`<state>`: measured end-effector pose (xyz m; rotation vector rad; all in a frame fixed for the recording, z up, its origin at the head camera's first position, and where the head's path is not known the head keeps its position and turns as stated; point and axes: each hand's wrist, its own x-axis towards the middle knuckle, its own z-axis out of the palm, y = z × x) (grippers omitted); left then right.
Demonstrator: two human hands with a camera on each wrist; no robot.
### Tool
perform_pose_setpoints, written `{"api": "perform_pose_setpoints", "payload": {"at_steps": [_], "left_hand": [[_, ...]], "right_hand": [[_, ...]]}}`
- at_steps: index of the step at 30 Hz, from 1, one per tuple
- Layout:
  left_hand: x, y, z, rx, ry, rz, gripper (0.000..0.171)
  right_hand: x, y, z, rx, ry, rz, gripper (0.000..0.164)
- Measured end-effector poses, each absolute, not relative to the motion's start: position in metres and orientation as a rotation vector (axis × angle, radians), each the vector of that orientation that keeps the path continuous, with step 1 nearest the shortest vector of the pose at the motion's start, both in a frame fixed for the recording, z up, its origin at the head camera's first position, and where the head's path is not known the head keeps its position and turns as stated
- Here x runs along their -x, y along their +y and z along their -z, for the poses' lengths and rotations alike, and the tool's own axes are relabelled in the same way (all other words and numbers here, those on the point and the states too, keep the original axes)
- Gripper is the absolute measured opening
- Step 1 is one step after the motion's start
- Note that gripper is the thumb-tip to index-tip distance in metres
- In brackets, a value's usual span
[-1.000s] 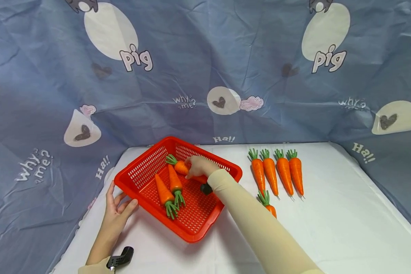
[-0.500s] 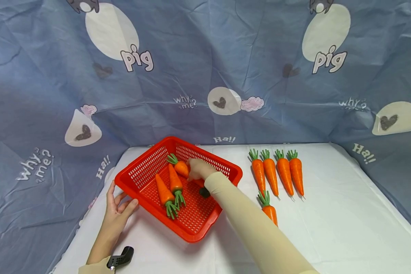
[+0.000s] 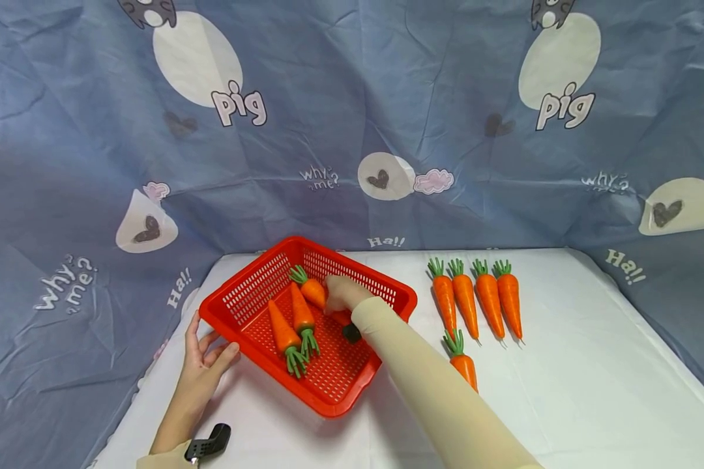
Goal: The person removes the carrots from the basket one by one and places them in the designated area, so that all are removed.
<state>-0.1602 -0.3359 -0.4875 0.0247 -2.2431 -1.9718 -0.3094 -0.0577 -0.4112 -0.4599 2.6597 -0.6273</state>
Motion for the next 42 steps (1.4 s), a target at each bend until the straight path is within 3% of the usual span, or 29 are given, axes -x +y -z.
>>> {"api": "perform_pose_setpoints", "payload": {"at_steps": [13, 35, 42], "left_hand": [[0.159, -0.337, 0.487, -0.018, -2.257, 1.95, 0.105], [0.161, -0.338, 0.489, -0.023, -2.245, 1.959, 0.106], [0.16, -0.337, 0.488, -0.003, -2.232, 1.969, 0.106]], "right_hand": [[0.306, -0.048, 0.403, 0.39, 2.513, 0.53, 0.029], [0.305, -0.046, 0.402, 0.345, 2.42, 0.686, 0.037], [0.306, -0.048, 0.405, 0.337, 2.401, 0.755, 0.03]]}}
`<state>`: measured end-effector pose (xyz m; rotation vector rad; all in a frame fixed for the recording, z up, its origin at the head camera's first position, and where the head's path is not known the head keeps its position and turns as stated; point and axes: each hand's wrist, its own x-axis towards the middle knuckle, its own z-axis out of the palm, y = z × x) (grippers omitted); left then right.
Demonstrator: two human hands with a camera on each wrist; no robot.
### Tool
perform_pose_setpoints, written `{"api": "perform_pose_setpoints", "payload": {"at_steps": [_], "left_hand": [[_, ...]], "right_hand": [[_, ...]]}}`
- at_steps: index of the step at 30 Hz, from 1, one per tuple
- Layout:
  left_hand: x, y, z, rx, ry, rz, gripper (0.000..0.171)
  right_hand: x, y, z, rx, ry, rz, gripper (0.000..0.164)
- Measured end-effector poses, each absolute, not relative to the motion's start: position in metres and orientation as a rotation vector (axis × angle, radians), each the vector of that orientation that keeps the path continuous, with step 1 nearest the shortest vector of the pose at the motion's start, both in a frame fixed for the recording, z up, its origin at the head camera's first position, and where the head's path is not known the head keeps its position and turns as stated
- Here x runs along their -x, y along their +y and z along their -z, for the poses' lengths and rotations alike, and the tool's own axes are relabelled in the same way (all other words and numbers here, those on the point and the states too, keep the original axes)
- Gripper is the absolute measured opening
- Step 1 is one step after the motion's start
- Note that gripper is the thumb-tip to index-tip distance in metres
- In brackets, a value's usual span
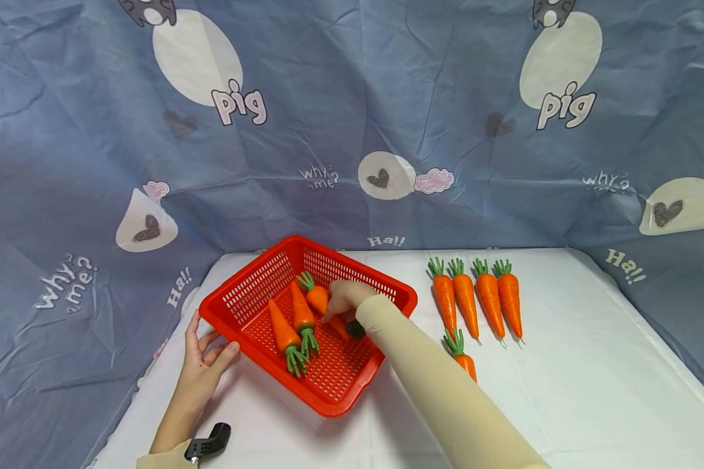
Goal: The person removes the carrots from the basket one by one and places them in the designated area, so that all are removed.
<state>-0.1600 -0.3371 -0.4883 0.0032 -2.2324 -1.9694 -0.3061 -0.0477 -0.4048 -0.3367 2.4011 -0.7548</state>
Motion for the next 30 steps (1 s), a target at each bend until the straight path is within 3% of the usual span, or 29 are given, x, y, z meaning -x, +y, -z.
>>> {"api": "perform_pose_setpoints", "payload": {"at_steps": [15, 27, 30], "left_hand": [[0.16, -0.336, 0.488, -0.032, -2.241, 1.96, 0.106], [0.16, -0.336, 0.49, -0.019, -2.234, 1.954, 0.105], [0.161, -0.336, 0.49, -0.02, -2.247, 1.943, 0.105]], "right_hand": [[0.302, -0.039, 0.393, 0.416, 2.372, 0.814, 0.037], [0.298, -0.017, 0.388, 0.414, 2.355, 0.92, 0.072], [0.297, -0.01, 0.383, 0.411, 2.371, 0.944, 0.073]]}}
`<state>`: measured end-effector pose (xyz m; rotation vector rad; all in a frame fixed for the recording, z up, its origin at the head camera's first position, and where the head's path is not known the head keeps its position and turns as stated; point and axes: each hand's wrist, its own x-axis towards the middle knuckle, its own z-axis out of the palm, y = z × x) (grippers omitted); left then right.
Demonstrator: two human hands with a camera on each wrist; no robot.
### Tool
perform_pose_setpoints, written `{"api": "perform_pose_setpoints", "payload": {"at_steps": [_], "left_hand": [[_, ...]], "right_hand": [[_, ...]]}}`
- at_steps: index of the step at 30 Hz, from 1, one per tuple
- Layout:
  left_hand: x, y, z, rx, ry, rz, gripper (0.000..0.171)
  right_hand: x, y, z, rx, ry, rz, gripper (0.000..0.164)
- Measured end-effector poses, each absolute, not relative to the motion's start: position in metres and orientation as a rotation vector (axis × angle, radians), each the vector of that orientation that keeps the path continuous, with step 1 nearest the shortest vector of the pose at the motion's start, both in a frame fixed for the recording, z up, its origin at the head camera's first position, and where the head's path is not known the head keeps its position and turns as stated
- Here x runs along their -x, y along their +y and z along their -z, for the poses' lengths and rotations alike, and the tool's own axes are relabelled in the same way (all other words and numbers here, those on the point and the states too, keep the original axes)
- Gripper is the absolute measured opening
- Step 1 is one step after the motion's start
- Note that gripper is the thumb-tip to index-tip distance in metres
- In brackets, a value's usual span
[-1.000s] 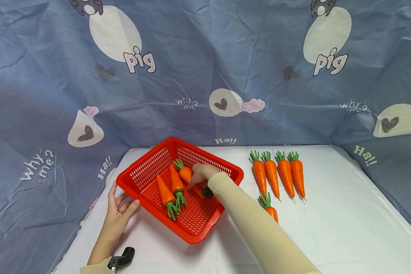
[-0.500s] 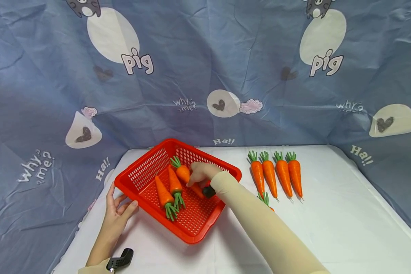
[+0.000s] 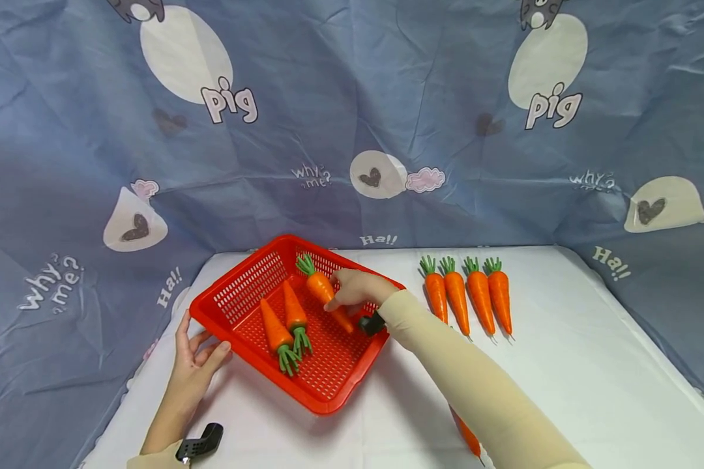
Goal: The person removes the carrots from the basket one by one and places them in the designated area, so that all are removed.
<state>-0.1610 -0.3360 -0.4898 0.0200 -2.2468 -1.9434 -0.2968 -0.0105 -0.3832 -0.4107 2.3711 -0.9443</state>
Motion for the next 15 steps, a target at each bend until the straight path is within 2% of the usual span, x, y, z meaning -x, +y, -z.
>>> {"api": "perform_pose_setpoints", "payload": {"at_steps": [15], "left_hand": [[0.161, -0.335, 0.488, -0.053, -2.252, 1.949, 0.105]], "right_hand": [[0.292, 0.014, 0.368, 0.426, 2.371, 1.05, 0.072]]}}
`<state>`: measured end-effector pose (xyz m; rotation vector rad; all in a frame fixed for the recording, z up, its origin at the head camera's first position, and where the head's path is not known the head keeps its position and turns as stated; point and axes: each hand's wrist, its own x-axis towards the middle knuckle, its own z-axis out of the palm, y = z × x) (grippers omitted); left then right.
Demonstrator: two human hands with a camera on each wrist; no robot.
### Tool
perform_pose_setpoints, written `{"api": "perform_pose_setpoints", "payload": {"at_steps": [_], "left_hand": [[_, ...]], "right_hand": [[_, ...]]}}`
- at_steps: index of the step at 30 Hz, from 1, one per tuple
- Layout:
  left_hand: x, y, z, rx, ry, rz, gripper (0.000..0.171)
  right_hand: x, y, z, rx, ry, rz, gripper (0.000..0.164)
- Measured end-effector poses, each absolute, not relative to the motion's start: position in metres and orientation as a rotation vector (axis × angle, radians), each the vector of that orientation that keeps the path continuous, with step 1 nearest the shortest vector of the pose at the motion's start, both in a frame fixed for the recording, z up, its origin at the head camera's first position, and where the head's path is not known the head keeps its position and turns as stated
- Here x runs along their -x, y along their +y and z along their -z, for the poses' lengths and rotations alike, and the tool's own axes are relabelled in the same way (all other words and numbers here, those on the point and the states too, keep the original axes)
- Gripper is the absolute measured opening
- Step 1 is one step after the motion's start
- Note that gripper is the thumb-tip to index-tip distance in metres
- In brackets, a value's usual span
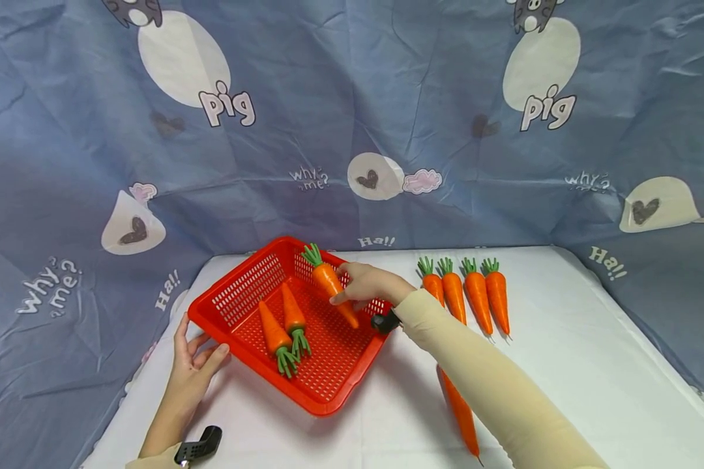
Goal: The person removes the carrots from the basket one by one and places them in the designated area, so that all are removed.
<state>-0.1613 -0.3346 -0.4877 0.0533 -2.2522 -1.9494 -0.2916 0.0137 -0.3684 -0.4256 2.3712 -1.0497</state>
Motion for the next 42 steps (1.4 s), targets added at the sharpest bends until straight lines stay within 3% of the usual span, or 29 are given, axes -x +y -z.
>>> {"api": "perform_pose_setpoints", "payload": {"at_steps": [42], "left_hand": [[0.161, -0.335, 0.49, -0.016, -2.219, 1.972, 0.105]], "right_hand": [[0.238, 0.072, 0.352, 0.569, 2.318, 1.299, 0.06]]}}
